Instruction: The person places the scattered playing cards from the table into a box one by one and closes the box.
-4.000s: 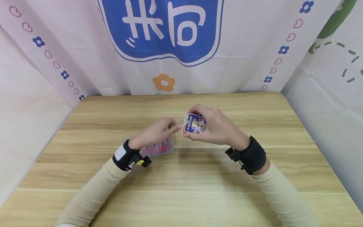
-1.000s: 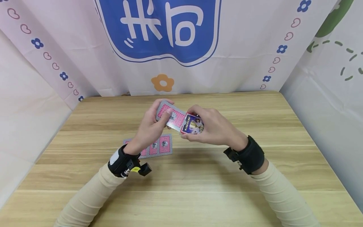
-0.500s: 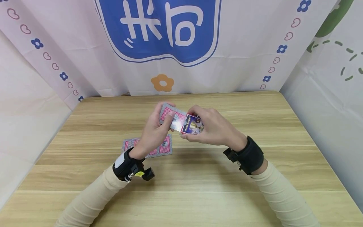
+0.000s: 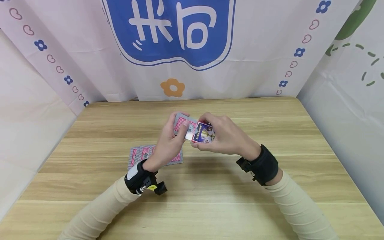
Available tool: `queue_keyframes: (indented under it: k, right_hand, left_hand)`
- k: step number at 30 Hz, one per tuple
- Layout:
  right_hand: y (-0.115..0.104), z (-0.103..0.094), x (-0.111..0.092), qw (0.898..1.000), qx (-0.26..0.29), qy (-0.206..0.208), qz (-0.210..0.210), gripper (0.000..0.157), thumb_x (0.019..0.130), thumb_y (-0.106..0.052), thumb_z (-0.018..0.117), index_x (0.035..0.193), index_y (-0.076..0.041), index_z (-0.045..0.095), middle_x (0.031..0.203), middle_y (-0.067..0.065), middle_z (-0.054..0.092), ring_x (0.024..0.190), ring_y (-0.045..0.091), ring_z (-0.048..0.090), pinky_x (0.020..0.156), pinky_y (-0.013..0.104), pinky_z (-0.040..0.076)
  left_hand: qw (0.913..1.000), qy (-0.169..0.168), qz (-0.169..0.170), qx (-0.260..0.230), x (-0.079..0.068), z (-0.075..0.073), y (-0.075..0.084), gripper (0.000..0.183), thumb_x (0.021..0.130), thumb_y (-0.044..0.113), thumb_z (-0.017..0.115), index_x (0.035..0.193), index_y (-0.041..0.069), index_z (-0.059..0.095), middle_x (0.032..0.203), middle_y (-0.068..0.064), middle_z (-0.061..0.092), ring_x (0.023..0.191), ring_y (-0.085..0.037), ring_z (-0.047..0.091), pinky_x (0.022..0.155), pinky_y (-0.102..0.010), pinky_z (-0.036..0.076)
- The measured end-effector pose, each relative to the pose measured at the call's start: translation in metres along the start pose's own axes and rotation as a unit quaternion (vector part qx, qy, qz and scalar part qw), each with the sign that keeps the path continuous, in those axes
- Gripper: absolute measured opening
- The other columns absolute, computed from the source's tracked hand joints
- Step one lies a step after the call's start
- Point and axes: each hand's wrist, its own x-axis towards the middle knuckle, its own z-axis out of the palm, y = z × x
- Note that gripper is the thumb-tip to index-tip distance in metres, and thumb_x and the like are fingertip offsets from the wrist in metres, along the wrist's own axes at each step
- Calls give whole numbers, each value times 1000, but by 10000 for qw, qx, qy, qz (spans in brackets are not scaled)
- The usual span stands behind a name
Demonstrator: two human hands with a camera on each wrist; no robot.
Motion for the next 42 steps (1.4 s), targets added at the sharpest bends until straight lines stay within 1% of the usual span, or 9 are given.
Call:
queue_keyframes:
  k: [8,11,16,18,25,30,33,38,42]
  right_hand:
    - [33,14,-6,10000,-15,-88,-34,59,63,-25,87,107,-3,56,87,6,64,65,11,58,50,29,53]
    - [40,14,-7,9999,-118,-111,-14,59,65,-34,84,109,-7,56,87,2,64,65,6,57,50,26,52]
    - [40,6,-5,9994,-336,-41,8,59,68,-42,80,110,-9,56,87,-1,64,65,5,56,51,26,51]
    - [40,4,-4,9994,-331,-54,15,59,68,-43,80,111,-9,56,88,-2,63,65,5,55,51,26,51]
    - [38,3,-6,9999,-111,-39,-48,59,65,-35,84,111,-8,58,89,2,66,67,6,58,52,27,53]
    - [38,5,-7,9999,-93,61,-69,59,65,-34,84,110,-6,59,88,4,67,66,6,58,50,27,53]
    - [37,8,-7,9999,-72,42,-82,58,66,-36,83,110,-7,59,88,2,66,66,5,58,51,26,53]
    - [38,11,-8,9998,-128,-68,-157,59,67,-39,81,111,-7,59,92,3,66,69,5,58,53,25,54]
    - [38,10,-7,9996,-191,-18,-192,59,67,-39,81,112,-7,58,91,3,66,68,5,57,52,26,53]
  left_hand:
    - [9999,21,-61,-84,-4,8,12,22,102,7,40,123,3,40,90,-12,57,55,-19,51,44,-27,43]
    - [9984,-300,-430,-202,-3,2,22,21,103,9,39,123,2,39,98,-14,56,74,-23,57,57,-30,50]
    - [9886,-1025,-1068,281,8,-22,18,28,105,27,34,118,10,52,78,-6,49,60,-15,45,49,-25,38]
    - [9856,-1192,-1030,614,11,-30,14,32,105,30,32,114,14,58,67,-6,42,51,-16,35,44,-27,28]
    - [9863,-1034,-629,1123,9,-24,6,35,104,34,33,103,13,61,75,-5,54,58,-15,47,60,-28,50]
    - [9897,-690,-315,1216,6,-12,4,33,105,31,32,92,11,55,70,-5,50,55,-17,46,47,-27,39]
    - [9897,-698,-234,1229,4,-5,3,36,106,30,30,89,9,54,64,-4,47,48,-15,41,43,-25,34]
    - [9883,-962,-257,1158,0,5,1,38,106,32,28,93,10,56,63,-3,47,46,-14,38,41,-25,31]
    - [9897,-1092,-541,756,2,-3,2,38,105,38,28,95,13,56,69,-4,47,52,-16,39,46,-28,32]
